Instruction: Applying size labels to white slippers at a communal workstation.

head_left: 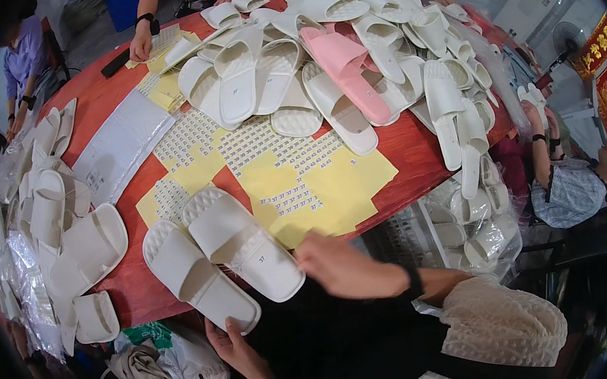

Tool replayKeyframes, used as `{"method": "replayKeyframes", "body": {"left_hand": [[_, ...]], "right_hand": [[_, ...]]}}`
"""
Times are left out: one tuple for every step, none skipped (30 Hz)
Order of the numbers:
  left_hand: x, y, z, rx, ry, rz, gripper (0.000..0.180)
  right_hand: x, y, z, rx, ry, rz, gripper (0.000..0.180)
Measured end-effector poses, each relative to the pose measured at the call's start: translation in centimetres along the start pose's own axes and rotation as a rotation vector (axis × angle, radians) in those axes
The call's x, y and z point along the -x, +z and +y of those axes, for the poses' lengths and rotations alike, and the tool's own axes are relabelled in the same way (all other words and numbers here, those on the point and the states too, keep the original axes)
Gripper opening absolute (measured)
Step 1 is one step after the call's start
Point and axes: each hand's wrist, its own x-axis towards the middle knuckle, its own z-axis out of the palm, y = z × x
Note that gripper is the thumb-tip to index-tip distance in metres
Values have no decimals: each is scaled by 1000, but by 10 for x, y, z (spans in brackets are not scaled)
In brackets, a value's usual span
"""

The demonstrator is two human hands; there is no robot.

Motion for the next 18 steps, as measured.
{"method": "replayKeyframes", "body": {"left_hand": [[0,3,4,-109,41,-1,49],[0,5,4,-109,41,-1,49],[2,3,3,-376,236,106,50],[3,3,2,-637,428,206,52],[5,4,7,-783,472,248,53],[6,9,10,-776,471,242,53],[8,13,13,-761,517,203,51],[9,18,14,-746,562,163,50],[10,22,15,-747,563,161,50],[11,25,16,-780,590,145,50],[11,29,17,-813,618,129,50],[12,30,17,-814,620,128,50],[12,32,18,-810,600,113,50],[13,33,19,-806,581,98,49],[12,32,18,-810,583,103,49],[12,31,17,-814,577,100,49],[12,30,16,-817,570,96,48],[12,30,16,-819,570,97,48]], "right_hand": [[8,-22,12,48,101,76,7],[16,-39,25,92,197,146,8],[23,-52,44,184,170,227,9],[32,-66,63,283,146,312,10],[41,-82,80,317,161,356,10],[51,-98,92,360,177,405,10],[59,-108,105,363,178,408,10],[67,-116,118,433,235,488,9],[71,-119,129,501,291,569,8],[71,-120,138,503,292,571,8],[71,-120,146,289,339,613,8],[71,-120,153,71,383,649,9],[70,-119,161,70,382,650,9],[70,-119,169,-10,402,635,9],[65,-118,169,-93,420,615,9],[62,-117,168,-97,418,613,9],[59,-116,167,-170,369,605,9],[56,-116,164,-242,322,598,9]]}}
